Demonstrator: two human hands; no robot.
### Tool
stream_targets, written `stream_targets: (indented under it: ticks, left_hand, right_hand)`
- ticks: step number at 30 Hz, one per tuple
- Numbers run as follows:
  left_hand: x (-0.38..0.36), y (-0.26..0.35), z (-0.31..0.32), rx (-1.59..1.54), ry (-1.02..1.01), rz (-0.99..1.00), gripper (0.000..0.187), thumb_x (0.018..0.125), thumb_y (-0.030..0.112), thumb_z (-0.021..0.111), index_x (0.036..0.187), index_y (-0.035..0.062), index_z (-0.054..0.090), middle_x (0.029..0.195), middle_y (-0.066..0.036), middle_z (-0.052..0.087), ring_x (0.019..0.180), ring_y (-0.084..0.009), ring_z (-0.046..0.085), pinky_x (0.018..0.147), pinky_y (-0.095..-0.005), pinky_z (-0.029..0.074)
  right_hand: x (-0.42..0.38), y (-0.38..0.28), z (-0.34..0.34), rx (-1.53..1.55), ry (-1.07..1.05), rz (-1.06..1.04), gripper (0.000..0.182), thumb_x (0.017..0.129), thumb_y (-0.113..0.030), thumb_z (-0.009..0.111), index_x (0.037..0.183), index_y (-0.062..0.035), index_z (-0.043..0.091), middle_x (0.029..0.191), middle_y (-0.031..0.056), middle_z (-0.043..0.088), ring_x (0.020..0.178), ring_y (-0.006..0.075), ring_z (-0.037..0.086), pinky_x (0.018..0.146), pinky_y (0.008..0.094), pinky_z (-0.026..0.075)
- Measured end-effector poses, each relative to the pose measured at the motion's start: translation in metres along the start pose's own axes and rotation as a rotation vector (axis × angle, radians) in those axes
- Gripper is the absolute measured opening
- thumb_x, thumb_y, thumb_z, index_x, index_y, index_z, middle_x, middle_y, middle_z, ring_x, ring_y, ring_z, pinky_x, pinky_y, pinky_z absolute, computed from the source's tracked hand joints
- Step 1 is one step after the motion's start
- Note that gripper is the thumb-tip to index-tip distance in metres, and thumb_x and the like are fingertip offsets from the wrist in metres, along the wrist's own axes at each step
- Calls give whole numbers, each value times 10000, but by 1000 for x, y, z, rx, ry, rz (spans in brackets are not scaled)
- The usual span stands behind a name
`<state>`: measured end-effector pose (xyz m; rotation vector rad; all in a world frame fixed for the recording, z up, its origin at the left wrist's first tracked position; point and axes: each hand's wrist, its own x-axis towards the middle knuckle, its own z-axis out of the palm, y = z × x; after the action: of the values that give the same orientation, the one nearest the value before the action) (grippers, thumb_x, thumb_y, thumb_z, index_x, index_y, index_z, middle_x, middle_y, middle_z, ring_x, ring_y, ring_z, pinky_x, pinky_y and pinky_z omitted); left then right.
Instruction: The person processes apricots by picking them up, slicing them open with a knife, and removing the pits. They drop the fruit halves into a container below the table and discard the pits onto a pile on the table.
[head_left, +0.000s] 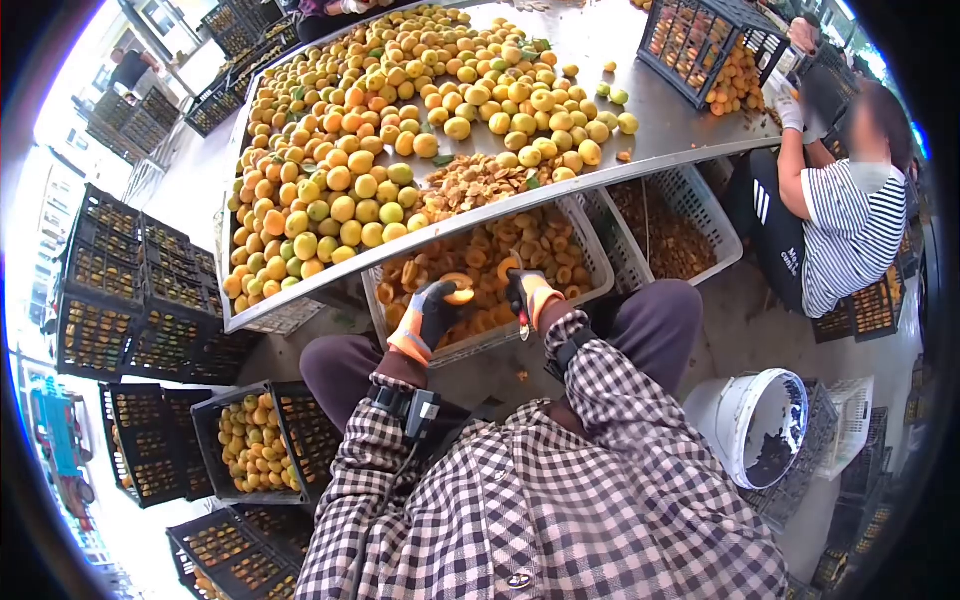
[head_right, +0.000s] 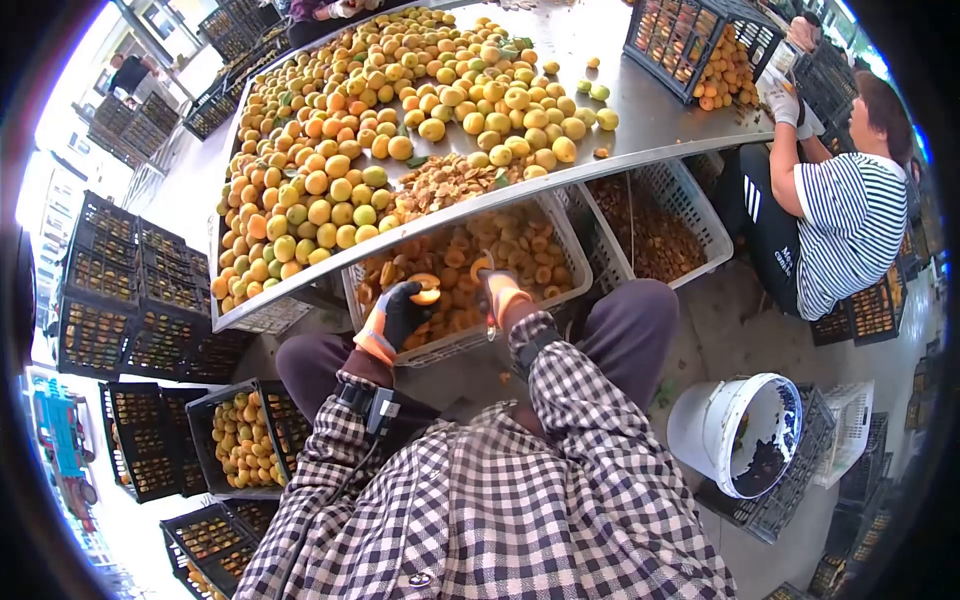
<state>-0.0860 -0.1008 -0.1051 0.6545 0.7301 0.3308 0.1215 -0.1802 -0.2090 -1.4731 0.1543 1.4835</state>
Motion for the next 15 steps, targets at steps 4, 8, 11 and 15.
stream_targets:
  ticks: [4,8,11,15]
  left_hand:
    - [4,-6,-3,119,86,10,246,871,189,659,1049,19,653,870,-66,673,729,-147,629,598,-263,496]
    - [-2,1,10,260,38,162,252,851,202,693,1016,15,659,822,-37,662,664,-94,585,563,-223,446]
    - [-3,1,18,308,10,167,278,859,211,682,1064,27,641,862,-11,655,707,-62,577,585,-192,428]
    - [-10,-1,24,367,-27,179,339,865,207,669,1169,75,598,973,8,642,795,-58,589,620,-181,437]
  right_hand:
    - [2,-27,3,-91,-91,24,259,935,-347,525,941,-101,604,710,108,625,463,286,538,423,398,416]
    - [-27,-42,11,-446,-22,-146,232,915,-348,582,860,-122,580,611,11,519,431,165,449,387,316,323]
    - [-75,-40,6,-96,-16,13,175,909,-281,566,829,-125,574,599,-6,498,422,134,415,363,288,291]
    - [-132,-28,16,-74,50,-245,134,888,-250,642,872,-125,597,546,24,502,345,132,384,326,281,283]
